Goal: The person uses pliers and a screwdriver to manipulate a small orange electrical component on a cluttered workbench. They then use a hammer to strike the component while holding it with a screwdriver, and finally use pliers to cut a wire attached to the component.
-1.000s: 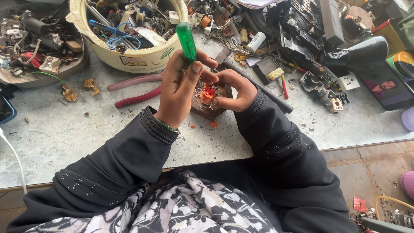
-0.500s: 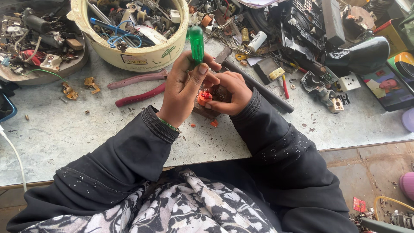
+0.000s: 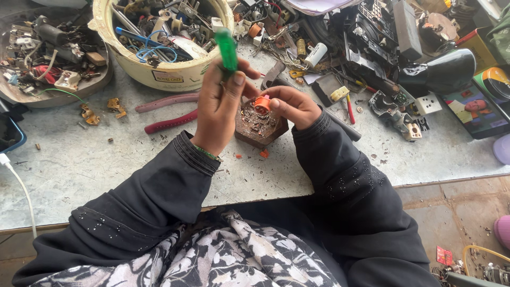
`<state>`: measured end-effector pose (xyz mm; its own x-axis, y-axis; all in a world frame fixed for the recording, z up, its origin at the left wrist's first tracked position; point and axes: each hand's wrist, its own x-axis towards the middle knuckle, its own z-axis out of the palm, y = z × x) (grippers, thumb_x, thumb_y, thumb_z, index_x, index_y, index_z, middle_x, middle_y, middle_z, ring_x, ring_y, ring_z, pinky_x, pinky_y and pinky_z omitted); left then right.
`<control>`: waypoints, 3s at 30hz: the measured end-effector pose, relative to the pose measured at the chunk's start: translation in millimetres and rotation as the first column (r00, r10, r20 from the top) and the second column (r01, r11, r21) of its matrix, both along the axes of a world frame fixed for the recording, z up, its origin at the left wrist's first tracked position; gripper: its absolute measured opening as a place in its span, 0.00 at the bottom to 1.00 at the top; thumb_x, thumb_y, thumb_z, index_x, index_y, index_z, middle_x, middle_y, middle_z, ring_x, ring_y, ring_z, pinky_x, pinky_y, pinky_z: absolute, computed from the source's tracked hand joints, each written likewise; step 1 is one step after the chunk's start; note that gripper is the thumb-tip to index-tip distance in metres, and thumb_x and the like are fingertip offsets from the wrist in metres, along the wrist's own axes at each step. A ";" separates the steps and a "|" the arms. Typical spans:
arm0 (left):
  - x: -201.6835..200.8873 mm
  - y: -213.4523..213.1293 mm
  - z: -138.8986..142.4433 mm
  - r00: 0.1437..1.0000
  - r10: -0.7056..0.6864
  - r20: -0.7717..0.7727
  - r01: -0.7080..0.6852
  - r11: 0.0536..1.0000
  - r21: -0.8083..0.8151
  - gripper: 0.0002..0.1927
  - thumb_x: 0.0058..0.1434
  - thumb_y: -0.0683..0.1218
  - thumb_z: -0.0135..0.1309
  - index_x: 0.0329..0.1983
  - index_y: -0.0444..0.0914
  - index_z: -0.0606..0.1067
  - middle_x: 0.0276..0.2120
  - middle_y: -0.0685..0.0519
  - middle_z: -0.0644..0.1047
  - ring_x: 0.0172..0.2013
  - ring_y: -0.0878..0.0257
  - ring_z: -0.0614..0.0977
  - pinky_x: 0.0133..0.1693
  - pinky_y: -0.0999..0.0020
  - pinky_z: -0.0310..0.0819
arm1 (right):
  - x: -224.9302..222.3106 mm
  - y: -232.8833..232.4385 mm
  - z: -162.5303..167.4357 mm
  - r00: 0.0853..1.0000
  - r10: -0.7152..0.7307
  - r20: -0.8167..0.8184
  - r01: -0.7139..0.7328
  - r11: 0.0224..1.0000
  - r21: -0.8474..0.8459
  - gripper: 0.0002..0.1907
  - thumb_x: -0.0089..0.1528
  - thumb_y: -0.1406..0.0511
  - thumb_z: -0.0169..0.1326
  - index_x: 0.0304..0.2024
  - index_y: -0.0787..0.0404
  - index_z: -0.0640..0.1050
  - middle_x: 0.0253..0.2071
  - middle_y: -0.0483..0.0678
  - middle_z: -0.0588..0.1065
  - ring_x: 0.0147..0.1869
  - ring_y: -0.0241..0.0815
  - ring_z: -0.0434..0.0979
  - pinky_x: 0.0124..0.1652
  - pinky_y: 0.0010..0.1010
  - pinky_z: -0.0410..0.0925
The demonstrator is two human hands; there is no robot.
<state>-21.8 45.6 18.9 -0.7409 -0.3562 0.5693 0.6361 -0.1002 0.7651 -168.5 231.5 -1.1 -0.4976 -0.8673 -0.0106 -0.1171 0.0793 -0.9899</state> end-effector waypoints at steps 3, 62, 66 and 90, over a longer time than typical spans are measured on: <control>-3.5 1.1 -4.3 0.993 0.020 0.119 -0.019 1.000 -0.013 0.12 0.80 0.46 0.44 0.61 0.36 0.68 0.44 0.53 0.75 0.36 0.72 0.71 0.41 0.75 0.69 | -5.4 1.1 -2.5 0.999 0.010 0.036 -0.007 0.996 -0.093 0.23 0.71 0.59 0.52 0.62 0.69 0.73 0.52 0.48 0.78 0.53 0.36 0.75 0.55 0.29 0.68; 10.7 3.2 1.2 0.998 -0.053 -0.020 0.052 0.998 -0.035 0.18 0.83 0.45 0.40 0.73 0.39 0.57 0.48 0.50 0.77 0.43 0.68 0.81 0.47 0.72 0.79 | 19.3 -13.8 9.8 0.634 0.027 -0.773 -0.109 0.993 -0.055 0.22 0.53 0.55 0.70 0.46 0.57 0.80 0.48 0.45 0.79 0.55 0.45 0.76 0.58 0.38 0.63; 10.2 4.1 1.0 0.998 -0.061 0.020 0.062 0.997 -0.054 0.17 0.83 0.45 0.40 0.72 0.38 0.59 0.47 0.49 0.77 0.43 0.68 0.81 0.46 0.72 0.79 | 18.0 -12.7 2.5 0.612 0.026 -0.790 -0.092 0.995 -0.039 0.21 0.54 0.55 0.70 0.44 0.57 0.80 0.46 0.43 0.80 0.54 0.46 0.76 0.59 0.40 0.62; 9.2 6.9 -1.6 0.998 -0.069 0.004 0.069 0.993 -0.095 0.17 0.83 0.44 0.39 0.71 0.37 0.58 0.52 0.49 0.76 0.46 0.67 0.81 0.56 0.69 0.78 | 21.6 -14.6 4.2 0.610 -0.013 -0.792 -0.059 0.996 -0.062 0.28 0.53 0.57 0.68 0.53 0.59 0.78 0.46 0.47 0.78 0.51 0.47 0.76 0.56 0.40 0.64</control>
<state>-12.5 52.4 17.3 -0.7622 -0.2485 0.5977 0.6297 -0.0711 0.7735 -146.9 216.9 3.0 -0.2613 -0.8585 0.4412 -0.8582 -0.0026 -0.5133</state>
